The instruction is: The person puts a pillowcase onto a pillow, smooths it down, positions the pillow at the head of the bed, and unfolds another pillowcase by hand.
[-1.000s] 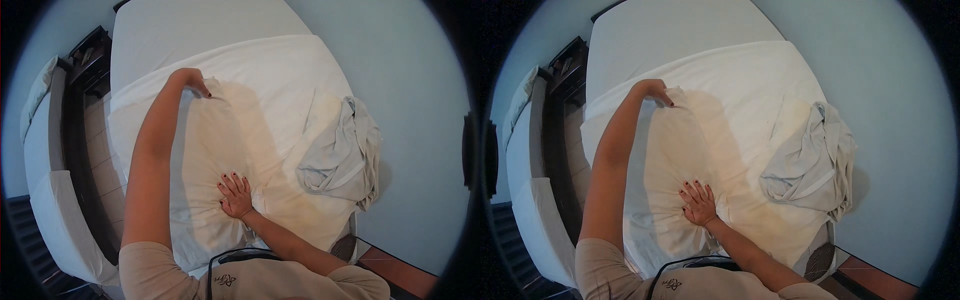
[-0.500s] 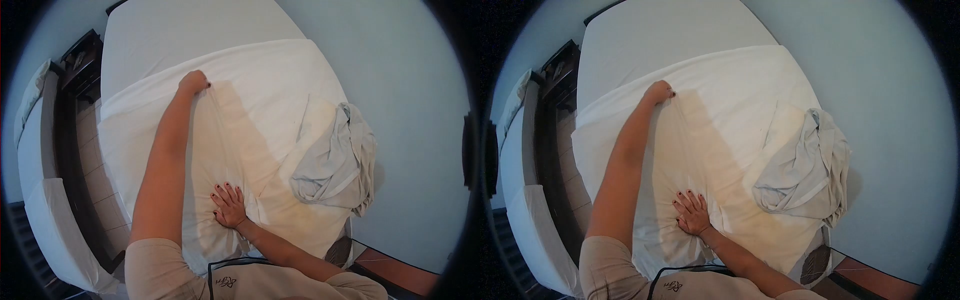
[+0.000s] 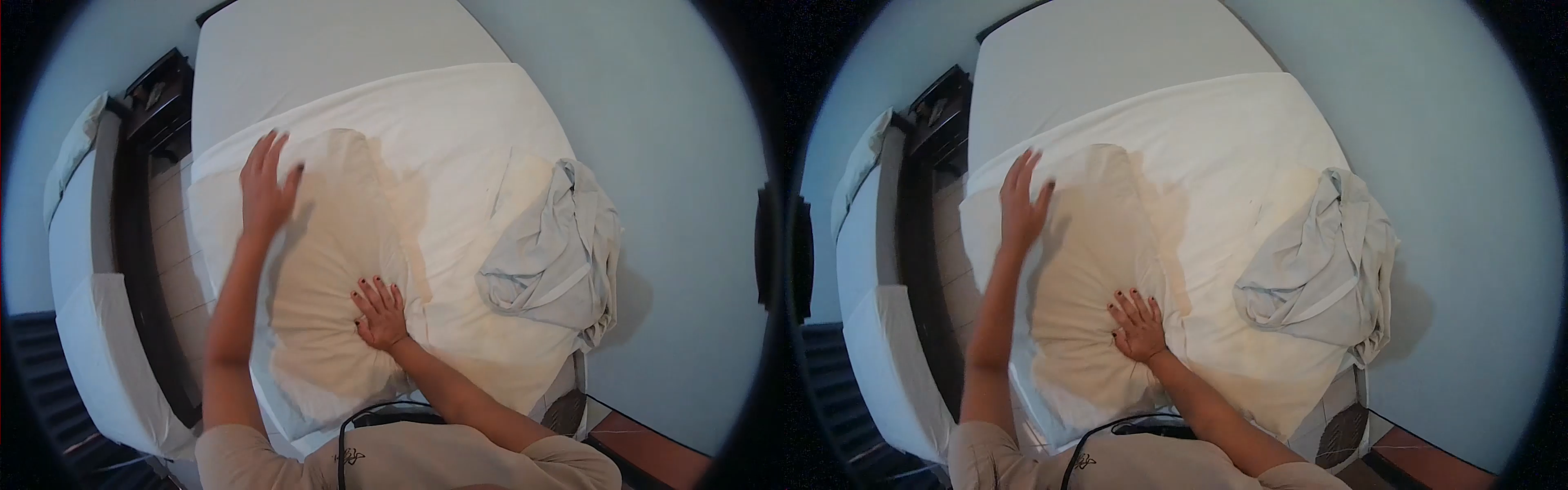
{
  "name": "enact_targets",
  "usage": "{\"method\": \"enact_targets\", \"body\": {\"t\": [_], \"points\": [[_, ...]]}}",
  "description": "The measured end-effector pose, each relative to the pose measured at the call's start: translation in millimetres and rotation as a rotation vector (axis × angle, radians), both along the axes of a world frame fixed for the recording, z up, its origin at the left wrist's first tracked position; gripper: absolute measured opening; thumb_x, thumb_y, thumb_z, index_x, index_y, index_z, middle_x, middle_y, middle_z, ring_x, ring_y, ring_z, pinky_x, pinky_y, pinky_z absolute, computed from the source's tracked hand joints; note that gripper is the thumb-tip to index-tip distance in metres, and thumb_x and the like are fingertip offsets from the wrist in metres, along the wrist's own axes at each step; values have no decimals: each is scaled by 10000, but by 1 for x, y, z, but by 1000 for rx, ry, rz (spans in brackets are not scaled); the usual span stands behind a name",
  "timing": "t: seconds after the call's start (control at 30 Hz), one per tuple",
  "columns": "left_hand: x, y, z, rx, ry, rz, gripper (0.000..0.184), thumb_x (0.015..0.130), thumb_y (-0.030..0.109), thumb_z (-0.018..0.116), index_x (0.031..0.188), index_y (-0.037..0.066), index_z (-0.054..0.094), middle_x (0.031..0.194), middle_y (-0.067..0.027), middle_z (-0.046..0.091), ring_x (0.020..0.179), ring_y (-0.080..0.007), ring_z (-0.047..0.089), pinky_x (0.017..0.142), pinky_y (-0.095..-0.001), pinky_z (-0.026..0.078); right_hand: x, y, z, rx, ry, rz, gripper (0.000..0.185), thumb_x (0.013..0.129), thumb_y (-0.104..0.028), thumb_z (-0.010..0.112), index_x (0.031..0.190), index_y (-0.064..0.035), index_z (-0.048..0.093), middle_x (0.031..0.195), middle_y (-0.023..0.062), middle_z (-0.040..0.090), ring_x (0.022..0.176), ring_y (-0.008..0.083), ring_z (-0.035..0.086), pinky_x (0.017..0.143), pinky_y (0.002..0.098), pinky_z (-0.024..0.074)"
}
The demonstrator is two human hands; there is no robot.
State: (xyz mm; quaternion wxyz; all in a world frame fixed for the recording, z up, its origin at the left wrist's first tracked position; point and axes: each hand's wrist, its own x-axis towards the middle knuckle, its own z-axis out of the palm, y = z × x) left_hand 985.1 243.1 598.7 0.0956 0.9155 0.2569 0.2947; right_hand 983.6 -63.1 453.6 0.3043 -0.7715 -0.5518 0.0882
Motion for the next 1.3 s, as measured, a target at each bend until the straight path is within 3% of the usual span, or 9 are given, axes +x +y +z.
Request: {"method": "enact_targets", "body": {"t": [0.1, 0.17, 0.63, 0.73, 0.8, 0.87, 0.93, 1.13, 1.3], "points": [[-87, -97, -34, 0, 454, 232, 646, 908, 376, 533, 1466, 141, 308, 1543, -135, 212, 1424, -389, 129, 1103, -602, 103, -3, 1, 1, 3, -56, -8, 621, 769, -269, 534, 1375, -174, 436, 1504, 85, 324, 1402, 328, 242, 1111, 554, 137], [-135, -147, -84, -97, 460, 271, 659, 924, 426, 472, 1483, 144, 264, 1555, -137, 174, 1430, -397, 100, 1112, -600, 84, -3, 2, 6, 14, -72, 24, 616, 774, -264, 535, 1374, -166, 436, 1500, 92, 326, 1399, 333, 244, 1109, 556, 143], [-323, -340, -77, -367, 524, 66, 606, 910, 420, 509, 1448, 196, 345, 1548, -135, 200, 1427, -342, 176, 1124, -540, 118, -39, -88, 73, -199, -141, 207, 586, 861, -397, 573, 1404, -239, 418, 1523, 102, 271, 1398, 370, 225, 1094, 595, 165], [-351, -341, -91, -550, 380, 136, 613, 896, 369, 557, 1428, 134, 362, 1519, -187, 246, 1400, -360, 230, 1116, -532, 150, -30, -113, 64, -174, -108, 80, 635, 863, -411, 576, 1413, -157, 387, 1497, 162, 291, 1368, 400, 261, 1096, 567, 192], [-355, -334, -110, -433, -106, 757, 642, 892, 379, 584, 1387, 25, 379, 1467, -240, 310, 1351, -348, 318, 1100, -474, 228, -24, -121, 54, 49, -83, -263, 733, 841, -441, 602, 1399, -35, 356, 1436, 255, 328, 1328, 419, 306, 1086, 527, 237], [-358, -310, -138, -1106, -421, 1052, 728, 879, 467, 601, 1341, -57, 396, 1341, -266, 450, 1248, -334, 441, 1047, -405, 325, -20, -120, 67, -30, -91, -296, 781, 818, -475, 624, 1344, 42, 368, 1361, 305, 387, 1299, 422, 336, 1049, 494, 310], [-364, -291, -127, -1300, -345, 974, 754, 861, 506, 614, 1323, -58, 420, 1280, -245, 503, 1195, -311, 487, 1011, -378, 362, -24, -112, 109, -487, -38, -403, 720, 828, -487, 611, 1276, 47, 432, 1252, 300, 507, 1202, 426, 461, 954, 476, 413], [-373, -293, -77, -1410, -472, 608, 694, 837, 544, 641, 1207, -33, 529, 1110, -136, 621, 989, -212, 599, 854, -332, 464, -2, -138, 75, -427, 219, -205, 374, 898, -358, 550, 991, -2, 619, 881, 240, 648, 848, 432, 612, 756, 485, 473], [-392, -295, -101, -1131, -163, 615, 589, 856, 510, 642, 1136, -3, 567, 1057, -115, 640, 929, -202, 604, 811, -318, 472, 0, -154, 95, -357, 211, -265, 298, 903, -298, 544, 874, -9, 612, 835, 229, 644, 842, 423, 610, 742, 482, 466]]}}
